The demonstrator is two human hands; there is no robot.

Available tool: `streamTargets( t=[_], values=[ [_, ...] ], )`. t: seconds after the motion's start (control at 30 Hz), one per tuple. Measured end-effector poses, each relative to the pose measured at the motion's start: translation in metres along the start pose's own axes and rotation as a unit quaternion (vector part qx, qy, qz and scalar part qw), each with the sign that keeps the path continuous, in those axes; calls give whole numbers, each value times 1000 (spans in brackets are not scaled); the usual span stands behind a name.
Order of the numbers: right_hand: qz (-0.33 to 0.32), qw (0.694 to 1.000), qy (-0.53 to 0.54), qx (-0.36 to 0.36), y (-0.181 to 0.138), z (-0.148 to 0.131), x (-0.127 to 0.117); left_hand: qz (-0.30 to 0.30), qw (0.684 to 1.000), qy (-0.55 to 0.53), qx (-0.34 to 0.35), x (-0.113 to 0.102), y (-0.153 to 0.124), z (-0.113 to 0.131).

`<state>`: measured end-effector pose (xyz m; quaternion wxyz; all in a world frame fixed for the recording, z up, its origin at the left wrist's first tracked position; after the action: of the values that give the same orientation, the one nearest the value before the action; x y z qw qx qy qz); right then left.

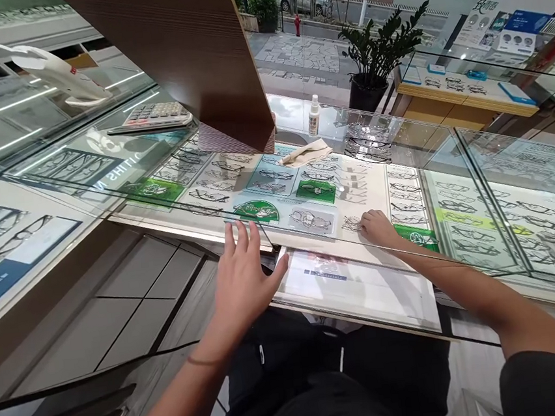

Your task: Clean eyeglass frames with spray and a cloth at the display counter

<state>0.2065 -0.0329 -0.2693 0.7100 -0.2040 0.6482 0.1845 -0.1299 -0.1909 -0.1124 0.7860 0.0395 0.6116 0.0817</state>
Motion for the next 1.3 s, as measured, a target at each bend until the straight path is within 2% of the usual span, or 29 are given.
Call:
streamTargets(
  t=[0.23, 0.53, 1.07, 1.3],
  values=[
    [0, 1000, 15, 0, -5, -1, 4, 6, 1000, 1, 7, 0, 0, 0],
    [16, 999, 50, -11, -15, 2, -17, 11, 1000, -4, 11, -1, 1, 0],
    [35, 998, 46, 34, 8, 17, -13, 19, 1000, -6, 13, -2, 0, 0],
    [66, 996, 57, 28, -12, 9, -25, 9, 1000, -6, 7, -1, 0, 1]
  ],
)
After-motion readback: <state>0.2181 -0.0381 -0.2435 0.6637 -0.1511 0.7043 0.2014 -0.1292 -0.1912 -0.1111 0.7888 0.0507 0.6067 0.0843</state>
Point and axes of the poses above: each hand's wrist, its own y-axis towards the middle knuckle, its own x-axis out of the palm, z = x × y, the point moved 8 cm from there along y, towards the middle knuckle, and after that the axes turned 3 degrees about z, right-handed, at the moved point
